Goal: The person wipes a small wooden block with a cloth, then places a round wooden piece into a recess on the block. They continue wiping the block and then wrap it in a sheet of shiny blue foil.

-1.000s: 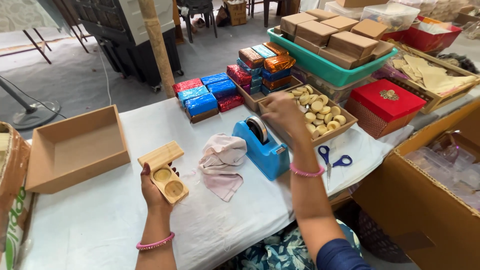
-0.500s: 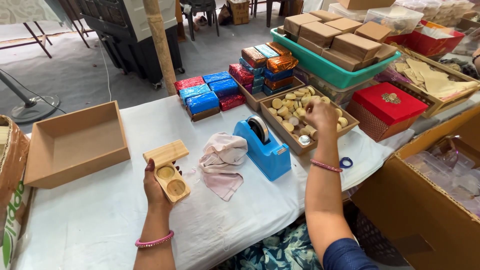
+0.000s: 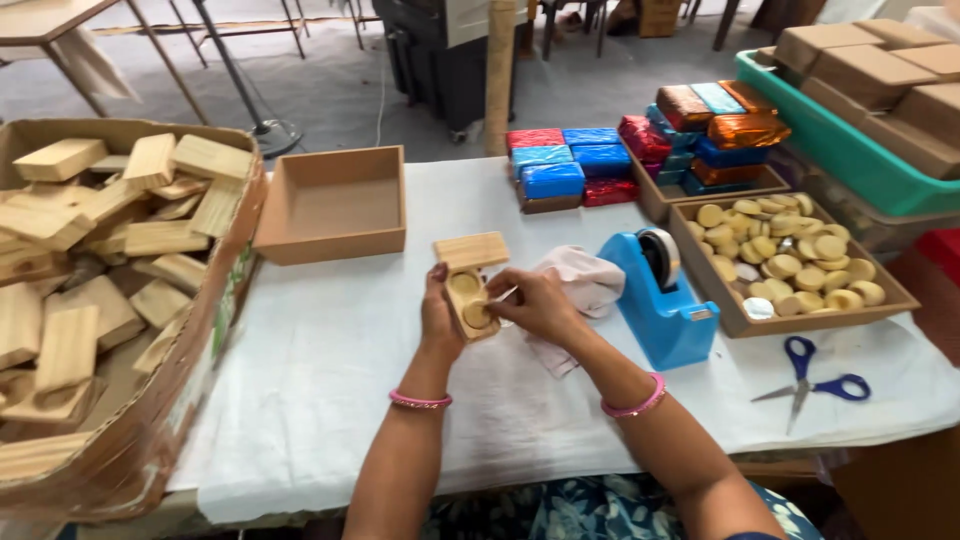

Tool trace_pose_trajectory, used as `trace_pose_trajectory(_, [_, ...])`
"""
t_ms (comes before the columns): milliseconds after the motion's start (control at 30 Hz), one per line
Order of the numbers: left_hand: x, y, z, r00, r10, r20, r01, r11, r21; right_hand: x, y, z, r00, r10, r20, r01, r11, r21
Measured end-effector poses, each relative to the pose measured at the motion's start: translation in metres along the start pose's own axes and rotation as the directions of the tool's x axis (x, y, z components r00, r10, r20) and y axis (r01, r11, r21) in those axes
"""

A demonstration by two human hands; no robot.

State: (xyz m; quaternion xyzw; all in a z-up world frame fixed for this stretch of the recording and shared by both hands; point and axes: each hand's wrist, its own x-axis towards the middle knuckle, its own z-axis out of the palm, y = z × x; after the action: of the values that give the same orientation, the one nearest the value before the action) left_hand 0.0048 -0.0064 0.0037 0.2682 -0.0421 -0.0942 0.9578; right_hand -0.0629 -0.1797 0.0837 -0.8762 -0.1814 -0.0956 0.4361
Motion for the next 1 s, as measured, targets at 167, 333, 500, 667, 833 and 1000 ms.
trace_pose_trajectory(167, [-0.018, 0.000, 0.023, 0.981, -0.193, 0.014, 0.189, 0.973, 0.130, 0.001, 0.008, -0.013, 0.896, -0.228, -0.381, 0.172, 0.969, -0.175])
trace_pose_trajectory(333, [-0.012, -0.009, 0.014, 0.966, -0.232, 0.115, 0.205, 0.955, 0.213, 0.003, 0.036, -0.012, 0.855, -0.338, -0.393, 0.179, 0.904, -0.389])
trace_pose_trajectory(500, [-0.013, 0.008, 0.019, 0.995, 0.085, -0.058, -0.070, 0.973, 0.221, -0.009, -0.011, 0.004, 0.991, -0.032, -0.132, 0.010, 0.987, -0.159])
trace_pose_trajectory(667, [-0.015, 0.007, 0.019, 0.976, 0.188, -0.108, -0.164, 0.967, 0.194, -0.005, 0.002, -0.015, 0.945, -0.275, -0.176, 0.107, 0.769, -0.630])
trace_pose_trajectory(833, [-0.011, 0.010, 0.016, 0.979, 0.143, -0.143, -0.119, 0.980, 0.160, 0.000, 0.069, -0.039, 0.996, 0.054, -0.071, -0.088, 0.724, -0.684])
trace_pose_trajectory(1000, [-0.004, 0.004, 0.007, 0.964, 0.112, -0.240, -0.052, 0.969, 0.242, 0.003, 0.049, -0.025, 0.988, 0.020, -0.153, -0.079, 0.919, -0.385])
